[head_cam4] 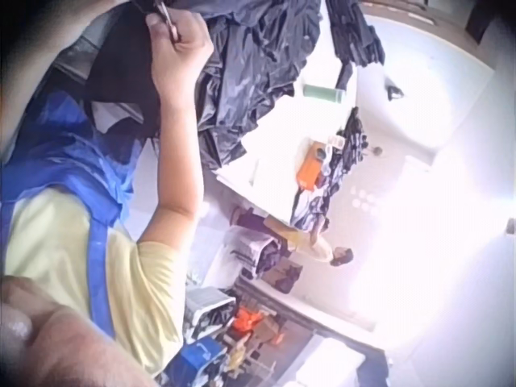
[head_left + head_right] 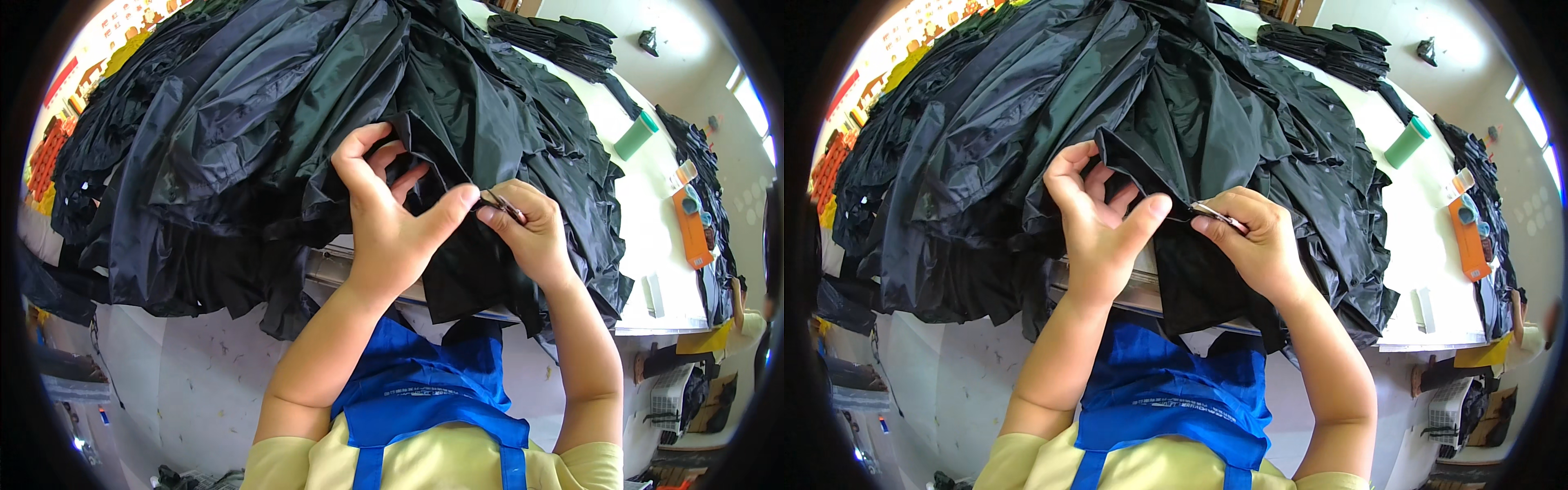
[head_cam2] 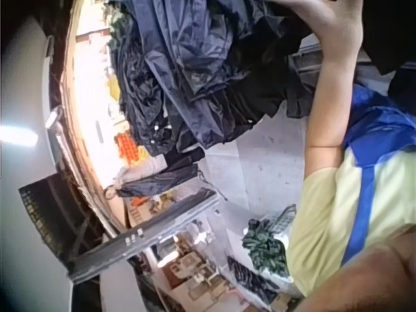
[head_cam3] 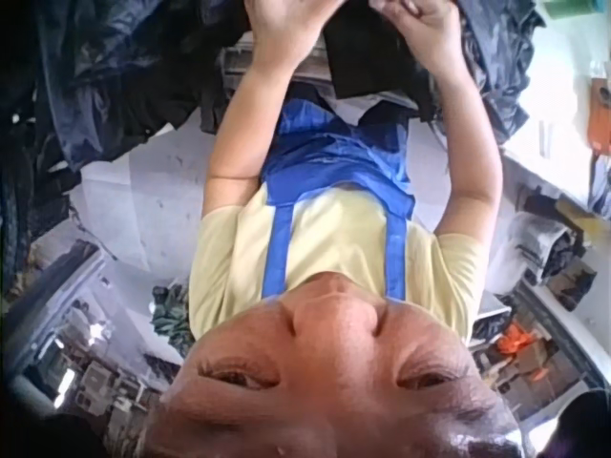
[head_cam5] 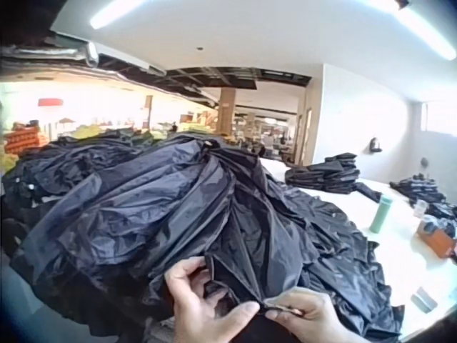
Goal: The person repeatedly picks up black fabric pieces from a pile on a table and uses scissors to trim edges and threads. The person handles the fabric one at a time, cutting along seams and removing excess material before placing the pieces back on the table.
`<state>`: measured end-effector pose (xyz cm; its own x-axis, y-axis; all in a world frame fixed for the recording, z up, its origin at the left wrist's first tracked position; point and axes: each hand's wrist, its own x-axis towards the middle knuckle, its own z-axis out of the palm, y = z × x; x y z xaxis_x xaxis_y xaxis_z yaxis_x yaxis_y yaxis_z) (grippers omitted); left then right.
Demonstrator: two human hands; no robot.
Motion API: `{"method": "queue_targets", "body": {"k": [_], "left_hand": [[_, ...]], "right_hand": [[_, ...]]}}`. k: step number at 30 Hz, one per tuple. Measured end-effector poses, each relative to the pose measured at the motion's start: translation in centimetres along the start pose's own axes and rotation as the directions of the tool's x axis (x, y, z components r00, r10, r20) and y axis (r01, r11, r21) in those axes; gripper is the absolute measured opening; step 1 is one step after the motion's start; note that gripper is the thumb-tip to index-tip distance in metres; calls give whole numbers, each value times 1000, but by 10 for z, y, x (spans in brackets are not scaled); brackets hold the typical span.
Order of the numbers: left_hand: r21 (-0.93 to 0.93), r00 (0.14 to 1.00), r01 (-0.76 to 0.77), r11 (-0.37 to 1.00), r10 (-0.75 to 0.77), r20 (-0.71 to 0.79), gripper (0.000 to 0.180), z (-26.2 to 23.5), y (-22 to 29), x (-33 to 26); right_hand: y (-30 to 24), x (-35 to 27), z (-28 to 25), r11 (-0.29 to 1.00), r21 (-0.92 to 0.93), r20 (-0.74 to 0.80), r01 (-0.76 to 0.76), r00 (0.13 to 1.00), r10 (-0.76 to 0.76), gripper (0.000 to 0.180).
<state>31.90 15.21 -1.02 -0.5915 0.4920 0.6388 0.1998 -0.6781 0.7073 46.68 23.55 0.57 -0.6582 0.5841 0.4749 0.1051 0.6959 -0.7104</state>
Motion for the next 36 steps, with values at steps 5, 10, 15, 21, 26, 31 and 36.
{"method": "queue_targets", "body": {"k": [5,10,15,21,26,31,36], "left_hand": [[131,999,26,991,-20,-45,23,-16,-5,14],[106,978,93,990,-111,178,20,-44,3,34],[175,860,238,955,-291,419,8,-58,12,42],[-53,798,517,854,-459,391,14,-58,15,45],[-100,805,507,856,-429,410,15,-59,18,43],[-52,858,356,933,-304,414,13,-55,19,39],[-51,850,364,930,-309,427,10,-51,22,40]], "right_hand": [[3,2,4,999,37,22,-37,999,36,11],[8,15,-30,928,367,-114,-66,987,115,12],[-1,44,-55,963,225,-44,-147,986,161,21],[-3,45,-26,972,-213,-178,-97,982,59,32],[-42,24,-22,838,-499,-108,220,944,-313,37],[-51,16,-31,574,-719,9,392,831,-556,39],[-49,24,-21,468,-739,123,485,779,-614,36]]}}
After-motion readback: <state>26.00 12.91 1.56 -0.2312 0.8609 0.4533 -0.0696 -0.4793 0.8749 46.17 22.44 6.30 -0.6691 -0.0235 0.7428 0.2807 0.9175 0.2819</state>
